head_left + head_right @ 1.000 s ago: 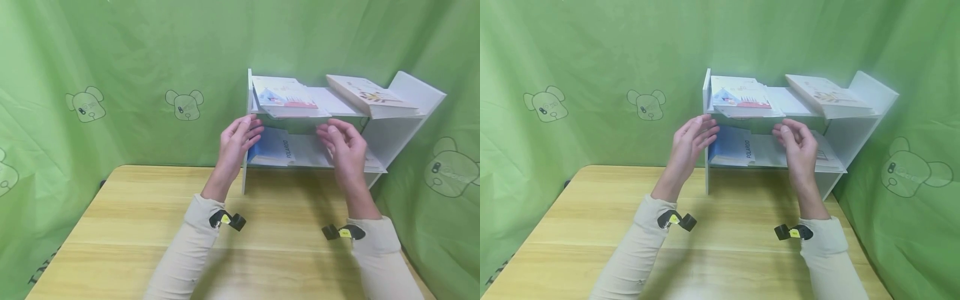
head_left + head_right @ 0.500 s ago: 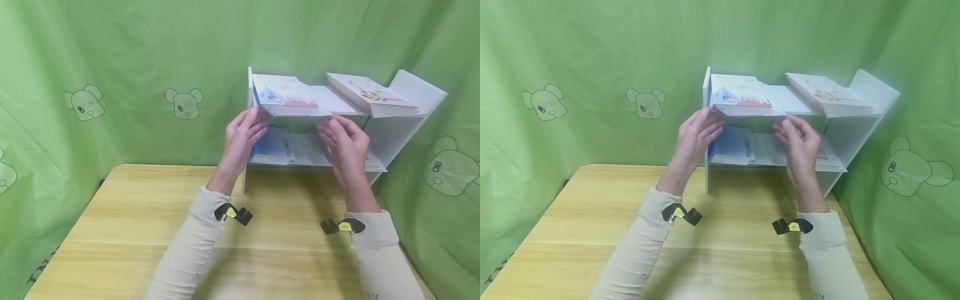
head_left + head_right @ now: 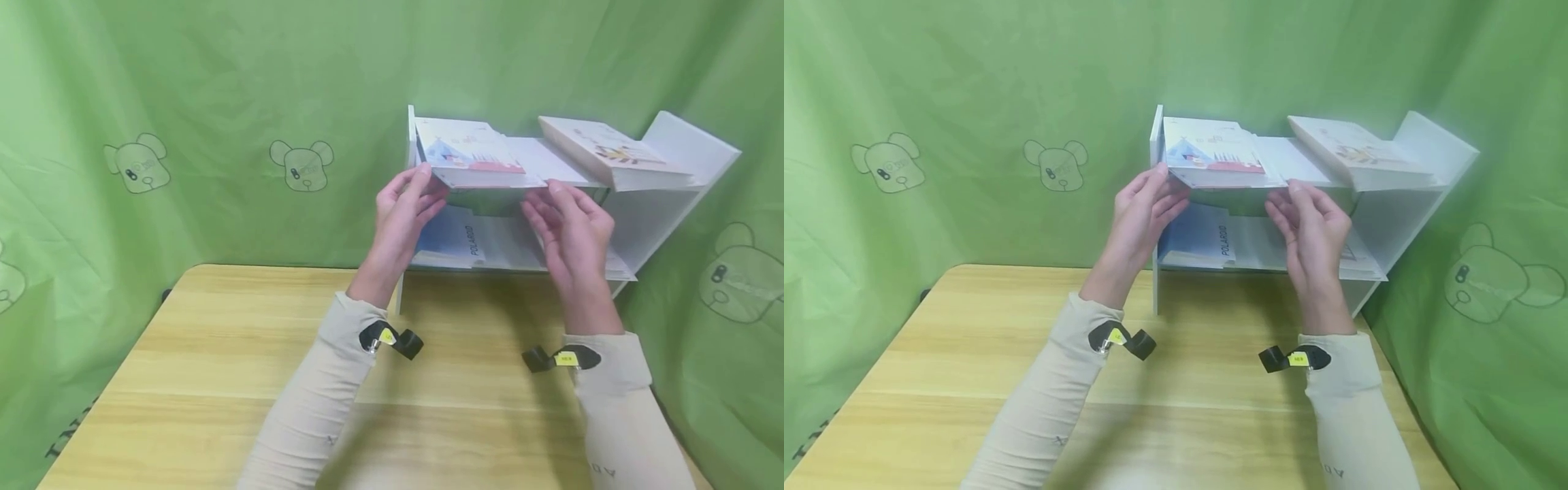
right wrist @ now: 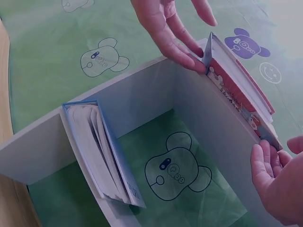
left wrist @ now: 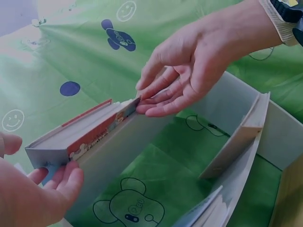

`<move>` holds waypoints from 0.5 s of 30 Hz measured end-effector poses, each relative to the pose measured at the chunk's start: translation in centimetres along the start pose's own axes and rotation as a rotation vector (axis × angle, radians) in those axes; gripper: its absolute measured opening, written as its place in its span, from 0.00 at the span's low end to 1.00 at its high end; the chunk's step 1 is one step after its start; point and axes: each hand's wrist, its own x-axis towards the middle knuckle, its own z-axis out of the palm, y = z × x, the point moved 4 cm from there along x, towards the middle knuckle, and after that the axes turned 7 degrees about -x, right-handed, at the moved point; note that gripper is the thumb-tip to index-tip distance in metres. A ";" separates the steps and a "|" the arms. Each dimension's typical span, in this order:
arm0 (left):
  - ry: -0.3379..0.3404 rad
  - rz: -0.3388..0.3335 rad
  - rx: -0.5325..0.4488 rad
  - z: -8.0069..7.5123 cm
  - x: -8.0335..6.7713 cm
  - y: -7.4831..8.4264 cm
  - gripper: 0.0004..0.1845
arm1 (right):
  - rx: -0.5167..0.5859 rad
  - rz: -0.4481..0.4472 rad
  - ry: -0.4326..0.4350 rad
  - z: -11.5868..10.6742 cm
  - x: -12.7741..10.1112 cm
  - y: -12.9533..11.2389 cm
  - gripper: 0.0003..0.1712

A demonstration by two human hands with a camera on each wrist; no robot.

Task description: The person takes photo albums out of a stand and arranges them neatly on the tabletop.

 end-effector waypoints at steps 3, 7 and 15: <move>0.022 -0.037 0.001 0.2 0.1 0.2 0.17 | 0.014 0.021 0.035 0.1 0.3 0.0 0.19; 0.051 -0.098 -0.007 0.4 0.4 0.1 0.16 | 0.019 0.033 0.074 0.1 0.6 0.0 0.18; 0.090 -0.133 -0.049 0.4 0.5 0.2 0.16 | 0.000 0.064 0.108 0.3 0.6 0.1 0.19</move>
